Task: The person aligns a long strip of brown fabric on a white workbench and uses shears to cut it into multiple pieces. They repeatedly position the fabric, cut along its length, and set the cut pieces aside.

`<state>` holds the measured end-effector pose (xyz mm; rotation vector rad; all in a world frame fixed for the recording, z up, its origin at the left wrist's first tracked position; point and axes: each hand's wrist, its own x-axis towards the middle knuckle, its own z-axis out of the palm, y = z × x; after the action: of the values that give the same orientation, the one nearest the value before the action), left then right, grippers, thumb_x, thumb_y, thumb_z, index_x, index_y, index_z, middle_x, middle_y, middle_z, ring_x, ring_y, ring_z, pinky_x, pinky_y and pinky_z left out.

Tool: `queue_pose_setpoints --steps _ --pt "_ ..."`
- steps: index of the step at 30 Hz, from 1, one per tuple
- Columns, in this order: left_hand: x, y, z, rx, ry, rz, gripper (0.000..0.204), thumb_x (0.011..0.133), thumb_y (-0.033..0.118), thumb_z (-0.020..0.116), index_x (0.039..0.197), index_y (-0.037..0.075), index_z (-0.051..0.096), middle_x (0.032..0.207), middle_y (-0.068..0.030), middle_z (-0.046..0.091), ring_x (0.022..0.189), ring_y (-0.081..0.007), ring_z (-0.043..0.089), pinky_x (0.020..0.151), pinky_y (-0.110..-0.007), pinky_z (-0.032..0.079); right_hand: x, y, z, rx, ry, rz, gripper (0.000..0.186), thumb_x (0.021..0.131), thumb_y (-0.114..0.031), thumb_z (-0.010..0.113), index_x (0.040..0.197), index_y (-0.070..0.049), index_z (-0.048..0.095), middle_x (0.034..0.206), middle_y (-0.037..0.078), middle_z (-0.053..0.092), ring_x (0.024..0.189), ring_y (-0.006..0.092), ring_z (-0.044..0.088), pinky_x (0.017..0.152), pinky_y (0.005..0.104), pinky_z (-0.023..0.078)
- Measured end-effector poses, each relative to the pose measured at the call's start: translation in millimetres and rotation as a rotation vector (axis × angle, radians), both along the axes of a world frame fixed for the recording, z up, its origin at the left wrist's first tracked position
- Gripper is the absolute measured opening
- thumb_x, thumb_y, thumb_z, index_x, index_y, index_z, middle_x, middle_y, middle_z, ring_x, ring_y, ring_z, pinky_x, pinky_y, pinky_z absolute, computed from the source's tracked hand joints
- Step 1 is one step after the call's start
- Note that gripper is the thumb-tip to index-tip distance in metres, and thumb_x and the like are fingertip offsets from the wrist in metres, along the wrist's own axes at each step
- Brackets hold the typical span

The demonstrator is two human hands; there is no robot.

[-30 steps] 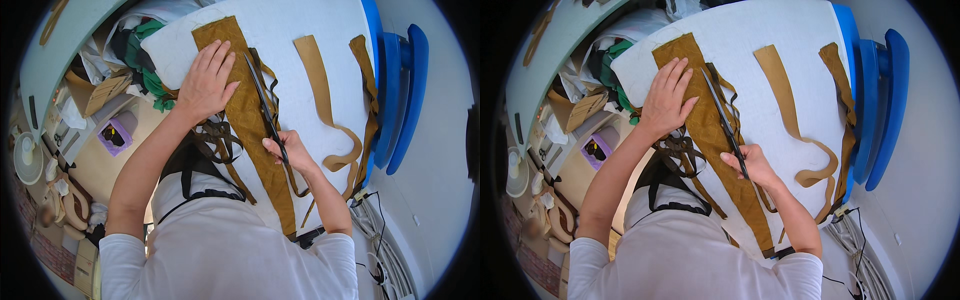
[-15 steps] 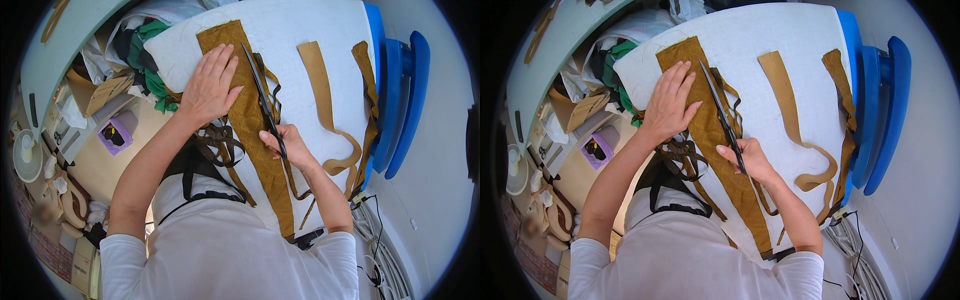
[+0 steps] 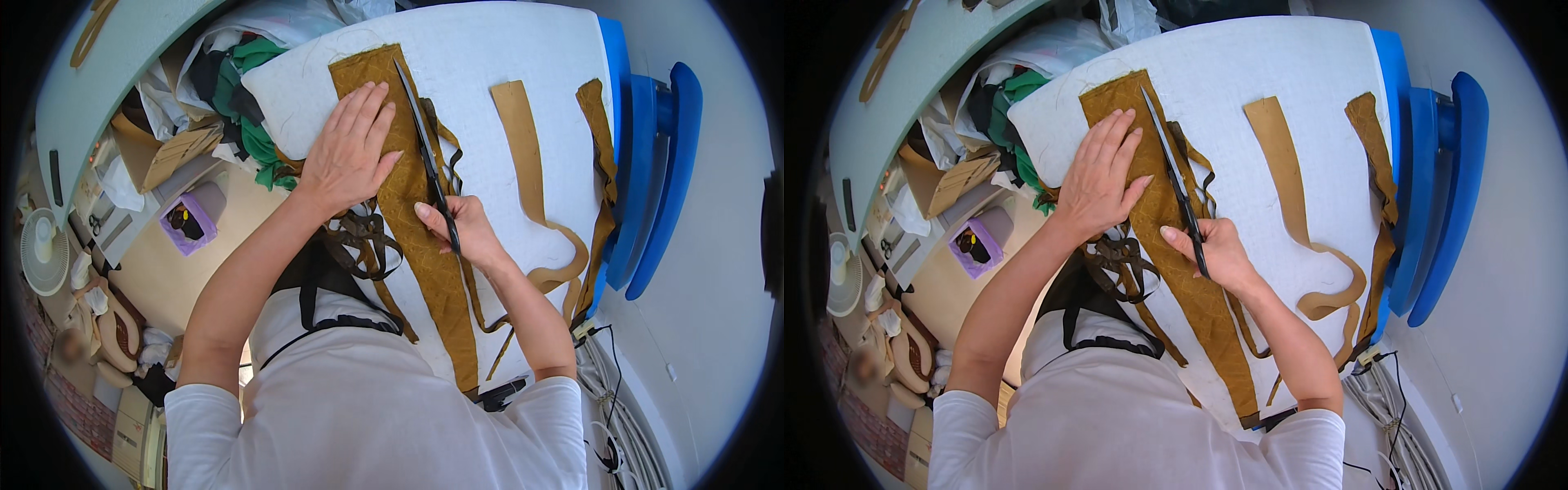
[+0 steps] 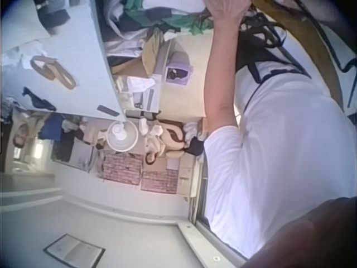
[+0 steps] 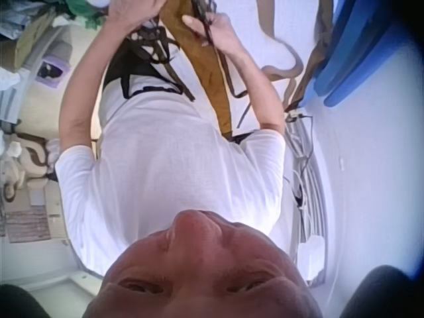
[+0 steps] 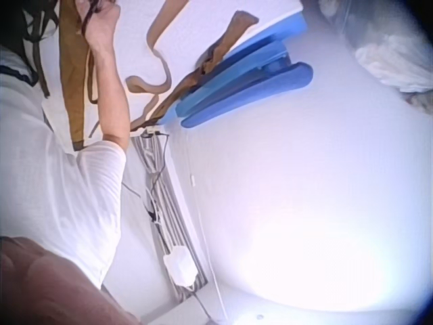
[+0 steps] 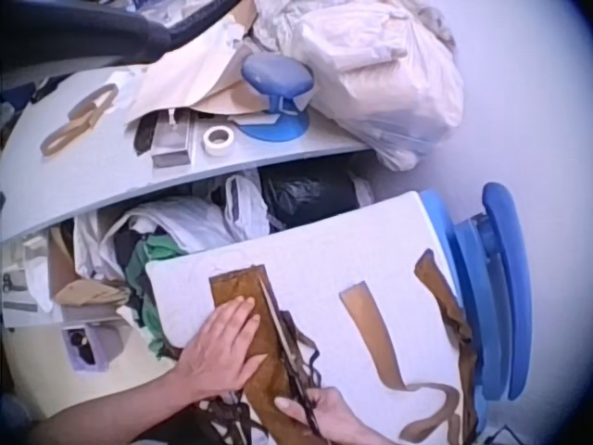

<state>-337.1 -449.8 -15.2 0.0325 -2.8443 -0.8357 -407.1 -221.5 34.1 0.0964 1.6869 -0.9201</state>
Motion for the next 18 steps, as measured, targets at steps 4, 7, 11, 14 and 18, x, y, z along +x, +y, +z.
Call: queue_pose_setpoints --steps 4,7,11,14,18 --pt "0 1 0 0.006 -0.008 -0.002 0.061 0.09 0.023 0.071 0.138 -0.007 0.049 0.155 -0.0241 0.039 0.144 -0.0427 0.037 0.119 -0.052 0.032 -3 -3 0 -0.026 -0.01 -0.033 0.057 0.087 -0.052 0.081 0.063 -0.006 0.058 0.056 0.0 0.054 0.046 0.0075 0.049 0.042 0.0238 0.041" --pt "0 0 0 0.011 -0.003 -0.003 0.06 0.09 0.023 0.071 0.137 -0.008 0.049 0.155 -0.0245 0.039 0.144 -0.0431 0.037 0.119 -0.053 0.032 -10 -19 3 -0.005 0.029 -0.035 0.056 0.087 -0.05 0.082 0.062 -0.006 0.058 0.055 0.0 0.054 0.045 0.0077 0.049 0.042 0.0241 0.041" --pt "0 0 0 0.018 0.011 -0.009 0.06 0.089 0.022 0.071 0.137 -0.008 0.049 0.155 -0.025 0.039 0.143 -0.0438 0.038 0.119 -0.053 0.032 -14 -24 0 -0.013 0.045 -0.022 0.054 0.087 -0.048 0.082 0.063 -0.005 0.059 0.056 0.001 0.054 0.046 0.0079 0.05 0.043 0.0243 0.041" --pt "1 0 1 0.026 0.032 -0.004 0.061 0.09 0.022 0.071 0.138 -0.007 0.048 0.155 -0.024 0.039 0.143 -0.0433 0.038 0.118 -0.053 0.033 -12 -21 11 0.028 0.126 -0.025 0.053 0.086 -0.046 0.085 0.065 -0.003 0.061 0.057 0.001 0.056 0.048 0.0082 0.052 0.045 0.0262 0.043" --pt "6 -3 2 0.047 0.072 0.05 0.062 0.089 0.024 0.072 0.14 -0.004 0.048 0.155 -0.0224 0.04 0.144 -0.0423 0.038 0.119 -0.054 0.03 -18 23 6 0.196 0.584 -0.021 0.05 0.083 -0.042 0.087 0.071 0.0 0.063 0.058 0.004 0.059 0.051 0.0164 0.057 0.052 0.0321 0.048"
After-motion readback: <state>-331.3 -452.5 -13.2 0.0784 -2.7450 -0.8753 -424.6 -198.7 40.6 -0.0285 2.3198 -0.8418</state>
